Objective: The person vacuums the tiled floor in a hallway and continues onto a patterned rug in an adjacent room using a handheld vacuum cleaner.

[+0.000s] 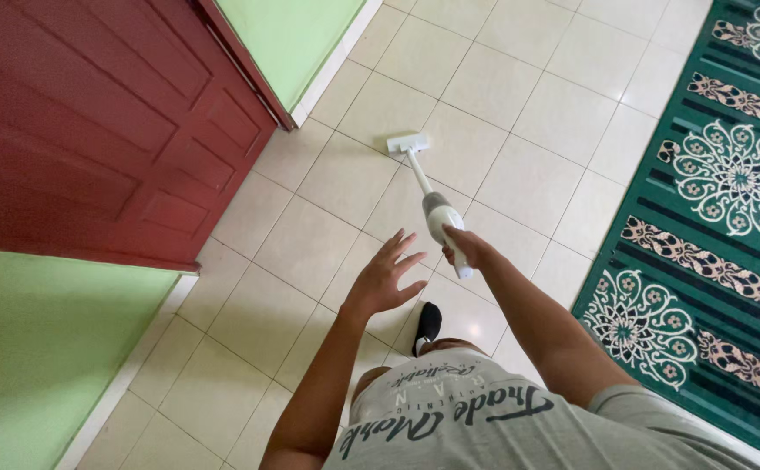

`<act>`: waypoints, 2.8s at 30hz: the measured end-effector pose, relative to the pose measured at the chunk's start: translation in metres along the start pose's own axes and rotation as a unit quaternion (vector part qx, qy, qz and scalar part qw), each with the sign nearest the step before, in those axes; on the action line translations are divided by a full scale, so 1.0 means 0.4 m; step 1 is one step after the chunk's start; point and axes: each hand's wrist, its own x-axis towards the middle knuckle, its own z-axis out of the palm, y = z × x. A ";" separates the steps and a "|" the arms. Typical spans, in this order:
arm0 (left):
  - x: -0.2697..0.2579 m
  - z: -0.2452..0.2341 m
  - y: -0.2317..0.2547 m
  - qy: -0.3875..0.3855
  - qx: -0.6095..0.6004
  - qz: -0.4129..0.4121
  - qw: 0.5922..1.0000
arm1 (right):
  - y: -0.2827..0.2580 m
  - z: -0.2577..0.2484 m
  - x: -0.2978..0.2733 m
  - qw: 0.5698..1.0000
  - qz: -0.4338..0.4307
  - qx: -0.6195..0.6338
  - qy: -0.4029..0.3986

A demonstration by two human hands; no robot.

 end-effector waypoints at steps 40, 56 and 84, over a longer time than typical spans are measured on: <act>-0.383 -0.235 -0.327 -0.073 -0.034 0.132 0.988 | 0.577 0.468 -0.345 0.981 0.005 0.111 0.159; 0.177 -0.419 -0.527 -0.024 0.016 0.142 0.989 | -0.188 0.294 0.152 0.975 -0.027 0.194 0.104; 0.210 -0.526 -0.775 -0.156 -0.060 0.257 0.952 | 0.207 0.658 -0.061 0.951 0.006 0.187 0.246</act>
